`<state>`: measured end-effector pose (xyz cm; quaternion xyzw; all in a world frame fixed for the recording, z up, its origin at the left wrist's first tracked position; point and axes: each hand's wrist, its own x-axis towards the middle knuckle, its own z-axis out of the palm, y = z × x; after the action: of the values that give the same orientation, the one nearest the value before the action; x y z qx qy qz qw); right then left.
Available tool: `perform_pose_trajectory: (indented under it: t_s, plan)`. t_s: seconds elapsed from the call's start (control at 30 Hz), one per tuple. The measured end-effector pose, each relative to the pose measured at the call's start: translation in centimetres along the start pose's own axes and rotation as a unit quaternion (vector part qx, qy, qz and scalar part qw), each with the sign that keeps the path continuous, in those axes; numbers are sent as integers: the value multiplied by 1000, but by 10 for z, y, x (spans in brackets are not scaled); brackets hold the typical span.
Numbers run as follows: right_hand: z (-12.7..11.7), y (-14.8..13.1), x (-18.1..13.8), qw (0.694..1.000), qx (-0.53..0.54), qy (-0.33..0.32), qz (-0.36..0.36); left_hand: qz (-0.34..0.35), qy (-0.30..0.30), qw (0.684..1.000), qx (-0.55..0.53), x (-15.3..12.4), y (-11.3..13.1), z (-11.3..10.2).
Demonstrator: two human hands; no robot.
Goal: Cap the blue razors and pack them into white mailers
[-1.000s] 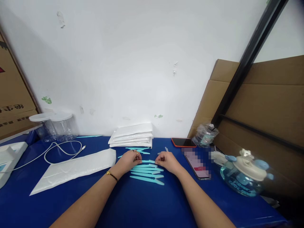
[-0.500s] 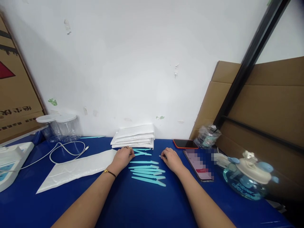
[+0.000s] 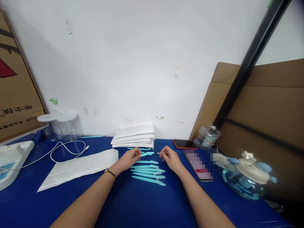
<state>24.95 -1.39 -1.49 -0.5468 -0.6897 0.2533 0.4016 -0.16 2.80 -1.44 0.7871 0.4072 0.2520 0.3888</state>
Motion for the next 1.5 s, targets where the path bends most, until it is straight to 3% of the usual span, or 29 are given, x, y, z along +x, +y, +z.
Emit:
perform_pose_trajectory:
  t_s: [0.17,0.3,0.4,0.63,0.97,1.17,1.27,1.37,1.5]
  plan:
    - [1,0,-1,975,215,24,53,15,10,999,30,-1,0,-1]
    - [4,-1,-1,960,263,42,82,15,16,999,43,-2,2,-1]
    - [5,-2,0,960,266,53,63,15,22,998,52,-2,3,-1]
    - [6,-4,-1,976,206,61,14,11,23,998,53,-2,6,-2]
    - [17,-6,-2,984,175,17,-13,18,18,998,50,-4,11,2]
    - [5,-7,-4,985,152,-79,-7,17,-26,998,55,-11,24,9]
    - [-15,3,0,996,78,-10,-27,36,-33,994,94,-13,27,11]
    - [-33,17,4,996,-48,79,-13,65,28,981,180,-10,22,10]
    - [-39,29,4,982,-186,20,-15,72,79,948,301,-2,11,7]
